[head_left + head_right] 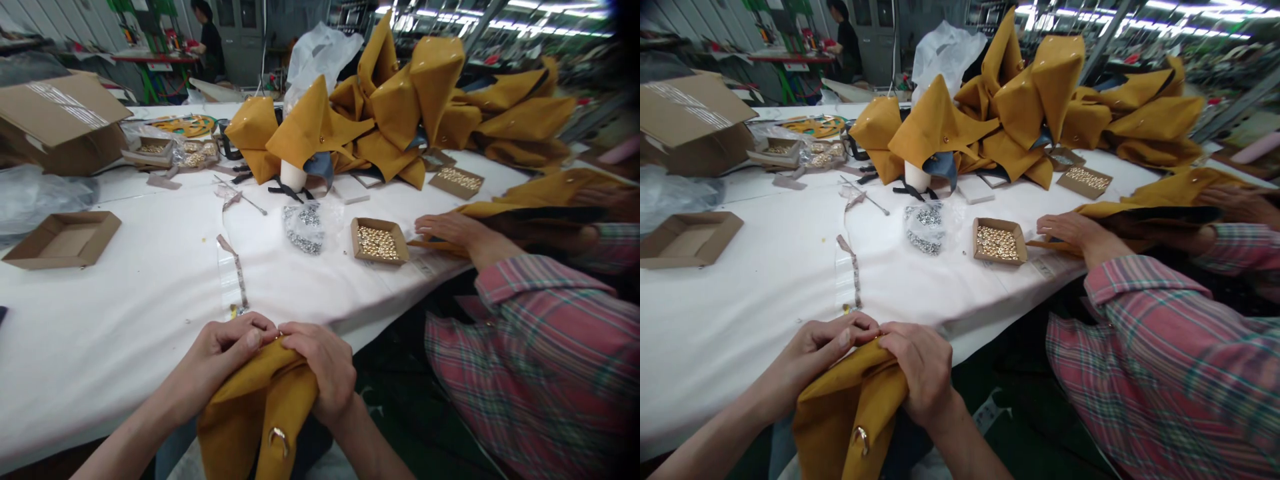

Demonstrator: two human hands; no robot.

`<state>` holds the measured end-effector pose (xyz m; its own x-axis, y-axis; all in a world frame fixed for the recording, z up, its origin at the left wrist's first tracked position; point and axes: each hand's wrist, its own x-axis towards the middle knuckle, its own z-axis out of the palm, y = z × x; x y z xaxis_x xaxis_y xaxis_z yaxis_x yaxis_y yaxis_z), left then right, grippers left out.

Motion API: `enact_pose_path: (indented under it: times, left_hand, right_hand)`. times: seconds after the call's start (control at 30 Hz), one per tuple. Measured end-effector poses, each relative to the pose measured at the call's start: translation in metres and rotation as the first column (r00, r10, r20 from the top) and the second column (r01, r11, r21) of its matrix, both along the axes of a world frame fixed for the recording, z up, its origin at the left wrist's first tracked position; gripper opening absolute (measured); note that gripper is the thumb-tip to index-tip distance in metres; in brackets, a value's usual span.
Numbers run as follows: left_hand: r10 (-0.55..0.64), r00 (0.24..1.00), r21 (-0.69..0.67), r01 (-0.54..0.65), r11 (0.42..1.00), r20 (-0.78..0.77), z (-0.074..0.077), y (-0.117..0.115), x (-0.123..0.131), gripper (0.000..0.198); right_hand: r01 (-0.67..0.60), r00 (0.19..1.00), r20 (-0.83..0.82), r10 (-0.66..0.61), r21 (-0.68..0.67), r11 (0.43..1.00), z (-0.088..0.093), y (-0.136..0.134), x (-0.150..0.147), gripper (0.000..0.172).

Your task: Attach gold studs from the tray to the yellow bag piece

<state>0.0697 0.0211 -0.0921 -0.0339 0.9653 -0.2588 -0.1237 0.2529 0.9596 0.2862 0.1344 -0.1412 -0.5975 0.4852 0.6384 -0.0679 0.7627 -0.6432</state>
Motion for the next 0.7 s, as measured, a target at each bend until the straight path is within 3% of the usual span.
enact_pose_path:
  times: [0.1,0.17,0.23,0.3,0.4,0.5,0.6,0.63,0.7]
  left_hand:
    - [0.022,0.999,-0.031,-0.023,0.999,-0.028,0.002,0.004,0.001,0.044]
    - [0.069,0.997,-0.095,-0.071,0.993,-0.022,0.001,0.002,0.001,0.049]
    - [0.134,0.990,-0.169,-0.138,0.976,-0.035,-0.002,-0.005,-0.001,0.060]
    - [0.211,0.966,-0.205,-0.239,0.949,-0.147,-0.008,-0.016,-0.005,0.072]
    - [0.358,0.880,-0.183,-0.426,0.886,-0.312,-0.023,-0.032,-0.012,0.089]
    - [0.413,0.857,-0.191,-0.481,0.855,-0.310,-0.043,-0.040,-0.019,0.096]
    - [0.388,0.788,-0.134,-0.502,0.854,-0.478,-0.058,-0.039,-0.029,0.080]
    - [0.386,0.768,-0.119,-0.508,0.853,-0.511,-0.059,-0.037,-0.033,0.076]
    - [0.389,0.786,-0.115,-0.496,0.861,-0.481,-0.057,-0.032,-0.036,0.070]
  right_hand:
    - [0.032,0.999,-0.016,-0.033,-0.051,0.998,0.003,0.008,-0.008,0.026]
    - [0.013,0.999,0.037,-0.007,-0.162,0.987,0.009,0.019,-0.015,0.024]
    - [0.001,0.988,0.145,0.048,-0.323,0.946,0.017,0.034,-0.022,0.026]
    - [0.052,0.959,0.273,0.077,-0.436,0.898,0.024,0.050,-0.029,0.031]
    - [0.179,0.880,0.470,0.060,-0.447,0.877,0.028,0.072,-0.040,0.038]
    - [0.231,0.787,0.617,0.009,-0.309,0.923,0.029,0.079,-0.049,0.055]
    - [0.099,0.787,0.611,-0.088,0.017,0.995,0.037,0.075,-0.056,0.083]
    - [0.019,0.811,0.576,-0.105,0.153,0.988,0.042,0.074,-0.058,0.085]
    - [-0.146,0.852,0.518,-0.077,0.375,0.915,0.052,0.072,-0.059,0.077]
